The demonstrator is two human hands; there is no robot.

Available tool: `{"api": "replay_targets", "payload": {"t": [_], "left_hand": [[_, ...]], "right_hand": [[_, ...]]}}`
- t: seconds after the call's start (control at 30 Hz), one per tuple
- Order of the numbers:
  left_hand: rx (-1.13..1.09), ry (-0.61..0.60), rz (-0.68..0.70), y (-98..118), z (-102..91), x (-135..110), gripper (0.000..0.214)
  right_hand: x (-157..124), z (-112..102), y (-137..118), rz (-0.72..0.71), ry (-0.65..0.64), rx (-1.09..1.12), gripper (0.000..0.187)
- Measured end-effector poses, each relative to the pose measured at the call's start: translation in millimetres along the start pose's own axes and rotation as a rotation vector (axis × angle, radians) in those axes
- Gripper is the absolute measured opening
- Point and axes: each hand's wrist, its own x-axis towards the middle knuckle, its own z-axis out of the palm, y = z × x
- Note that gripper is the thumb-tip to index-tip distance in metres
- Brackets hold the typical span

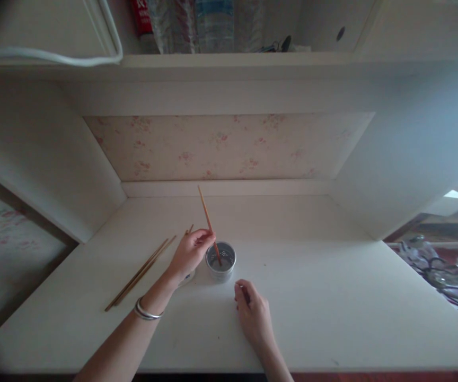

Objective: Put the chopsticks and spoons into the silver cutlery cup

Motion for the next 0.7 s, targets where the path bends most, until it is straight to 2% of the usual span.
{"api": "replay_targets", "payload": {"t": [0.13,0.37,0.6,0.7], "left_hand": [[0.076,-0.026,0.012,-17,7.6,-3,0.028],[-0.024,-0.002,-0.02,-25,14.0,-9,0.024],[0.17,0.001,0.112,-21,13.4,-4,0.037],[0.231,-0.035,0.17,-17,12.6,-2,0.04]], "right_hand": [[0,0,0,-0.003,-0.01,-0.013,0.038],[-1,-1,1,-0.023,-0.006,-0.014,0.036],[-1,-1,2,-0.053,0.008,-0.011,0.034],[-1,-1,2,-0.054,0.007,-0.023,0.035]]}}
